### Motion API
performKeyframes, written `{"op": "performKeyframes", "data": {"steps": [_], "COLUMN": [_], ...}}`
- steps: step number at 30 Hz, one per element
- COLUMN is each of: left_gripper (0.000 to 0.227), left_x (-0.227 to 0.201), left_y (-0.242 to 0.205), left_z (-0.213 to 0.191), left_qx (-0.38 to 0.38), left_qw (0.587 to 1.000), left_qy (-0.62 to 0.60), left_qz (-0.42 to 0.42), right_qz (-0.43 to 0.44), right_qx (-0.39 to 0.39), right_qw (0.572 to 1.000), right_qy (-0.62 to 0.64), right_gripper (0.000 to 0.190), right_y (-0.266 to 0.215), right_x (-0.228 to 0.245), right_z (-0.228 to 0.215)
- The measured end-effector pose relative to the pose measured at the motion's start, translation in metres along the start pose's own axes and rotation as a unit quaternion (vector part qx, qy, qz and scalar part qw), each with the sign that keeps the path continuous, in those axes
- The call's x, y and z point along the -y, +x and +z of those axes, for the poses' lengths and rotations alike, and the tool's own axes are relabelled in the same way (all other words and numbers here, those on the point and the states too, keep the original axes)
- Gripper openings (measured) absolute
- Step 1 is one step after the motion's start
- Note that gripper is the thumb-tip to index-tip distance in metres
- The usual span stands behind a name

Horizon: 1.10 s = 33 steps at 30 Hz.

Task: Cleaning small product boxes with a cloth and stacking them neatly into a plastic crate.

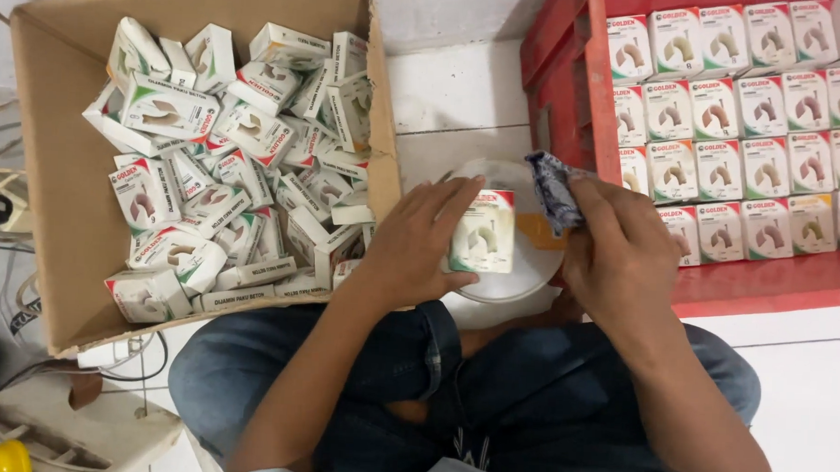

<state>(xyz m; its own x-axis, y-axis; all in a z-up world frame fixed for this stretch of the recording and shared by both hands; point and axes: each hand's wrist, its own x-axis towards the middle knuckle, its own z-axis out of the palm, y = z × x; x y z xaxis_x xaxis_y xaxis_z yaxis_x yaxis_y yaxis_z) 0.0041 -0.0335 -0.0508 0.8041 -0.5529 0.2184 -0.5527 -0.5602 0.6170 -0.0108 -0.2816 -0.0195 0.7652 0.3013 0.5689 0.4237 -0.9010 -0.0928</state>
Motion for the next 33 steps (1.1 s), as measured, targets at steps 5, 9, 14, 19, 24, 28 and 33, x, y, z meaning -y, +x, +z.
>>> {"op": "performKeyframes", "data": {"steps": [5, 9, 14, 19, 24, 28, 33], "left_gripper": [0.121, 0.121, 0.121, 0.118, 0.127, 0.124, 0.126], "left_x": [-0.001, -0.001, 0.000, 0.001, 0.010, 0.001, 0.007], "left_y": [0.001, 0.000, -0.002, -0.002, 0.000, 0.001, -0.002], "left_z": [0.005, 0.006, 0.008, 0.013, 0.019, 0.011, 0.019], "left_qx": [-0.045, -0.048, -0.043, -0.063, -0.044, -0.048, -0.045], "left_qw": [0.999, 0.998, 0.999, 0.997, 0.999, 0.998, 0.998], "left_qy": [0.010, -0.024, -0.009, 0.022, 0.030, 0.030, 0.040], "left_qz": [-0.019, -0.028, -0.018, -0.034, -0.009, -0.017, -0.035], "right_qz": [-0.093, -0.130, -0.117, -0.140, -0.157, -0.129, -0.156], "right_qx": [0.090, 0.125, 0.093, 0.167, 0.143, 0.127, 0.186], "right_qw": [0.989, 0.982, 0.984, 0.963, 0.971, 0.979, 0.962], "right_qy": [0.072, 0.059, 0.094, 0.156, 0.106, 0.092, 0.128], "right_gripper": [0.033, 0.037, 0.032, 0.029, 0.027, 0.034, 0.037], "right_y": [-0.003, 0.003, 0.009, 0.004, 0.013, 0.012, 0.000], "right_x": [0.036, 0.048, 0.042, 0.053, 0.037, 0.026, 0.045], "right_z": [0.006, 0.013, 0.041, 0.009, 0.028, 0.048, 0.010]}}
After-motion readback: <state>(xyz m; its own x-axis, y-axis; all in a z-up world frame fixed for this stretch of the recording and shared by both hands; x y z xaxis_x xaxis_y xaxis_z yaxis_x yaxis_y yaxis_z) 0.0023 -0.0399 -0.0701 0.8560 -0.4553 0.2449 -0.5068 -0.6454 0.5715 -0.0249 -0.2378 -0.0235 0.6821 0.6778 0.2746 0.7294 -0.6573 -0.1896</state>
